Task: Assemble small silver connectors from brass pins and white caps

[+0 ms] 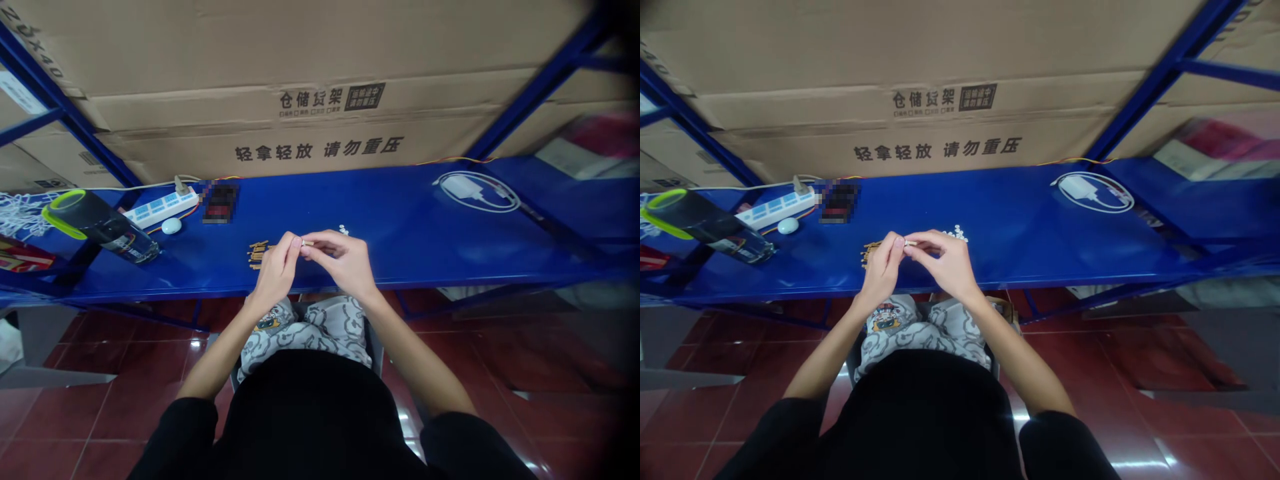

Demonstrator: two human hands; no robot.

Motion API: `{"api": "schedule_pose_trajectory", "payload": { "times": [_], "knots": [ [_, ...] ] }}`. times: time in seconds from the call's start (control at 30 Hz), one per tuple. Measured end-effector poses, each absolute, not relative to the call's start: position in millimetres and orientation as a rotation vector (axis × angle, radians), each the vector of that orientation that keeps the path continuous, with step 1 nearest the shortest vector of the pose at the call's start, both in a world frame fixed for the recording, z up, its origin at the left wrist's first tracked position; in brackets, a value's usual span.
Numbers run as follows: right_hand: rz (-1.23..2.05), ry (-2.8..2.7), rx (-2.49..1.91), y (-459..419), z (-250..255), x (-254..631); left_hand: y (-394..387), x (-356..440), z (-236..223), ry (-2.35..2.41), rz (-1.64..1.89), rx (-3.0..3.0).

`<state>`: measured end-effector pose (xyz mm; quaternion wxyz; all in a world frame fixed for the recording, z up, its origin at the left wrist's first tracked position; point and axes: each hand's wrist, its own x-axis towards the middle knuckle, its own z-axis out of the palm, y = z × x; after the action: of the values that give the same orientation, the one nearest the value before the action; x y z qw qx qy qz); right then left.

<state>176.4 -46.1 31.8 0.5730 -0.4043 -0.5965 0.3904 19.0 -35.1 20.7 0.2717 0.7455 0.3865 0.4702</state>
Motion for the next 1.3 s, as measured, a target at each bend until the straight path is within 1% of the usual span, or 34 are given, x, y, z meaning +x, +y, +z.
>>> {"api": "schedule_pose_trajectory", "payload": {
  "times": [0.13, 0.37, 0.63, 0.83, 1.0, 1.07, 1.2, 1.3],
  "knots": [
    [1.057, -1.322, -0.904, -43.9, 32.3, 176.9, -32.3, 11.2, 25.3, 1.109, 1.22, 2.177],
    [1.106, -1.278, -0.858, -46.0, 36.0, 172.9, -30.3, 7.0, 27.2, 0.995, 1.234, 2.193],
    [0.992, -1.294, -0.933, -51.1, 44.3, 173.1, -34.4, 11.0, 29.2, 0.945, 1.245, 2.115],
    [0.99, -1.276, -0.889, -46.1, 40.6, 175.5, -32.6, 10.6, 24.9, 1.049, 1.283, 2.068],
    [0.821, -1.292, -1.05, -26.7, 32.0, 204.1, -17.9, -9.8, 30.0, 1.193, 1.334, 1.985],
    [0.693, -1.432, -1.174, -17.5, 27.1, 221.6, -10.3, -21.8, 33.2, 1.269, 1.305, 2.065],
    [0.328, -1.752, -1.337, -3.5, 14.4, 247.3, 0.9, -39.0, 36.4, 1.373, 1.237, 2.158],
    [0.257, -1.867, -1.402, 1.5, 7.1, 253.3, 4.4, -43.2, 35.6, 1.385, 1.218, 2.192]
  ]
}}
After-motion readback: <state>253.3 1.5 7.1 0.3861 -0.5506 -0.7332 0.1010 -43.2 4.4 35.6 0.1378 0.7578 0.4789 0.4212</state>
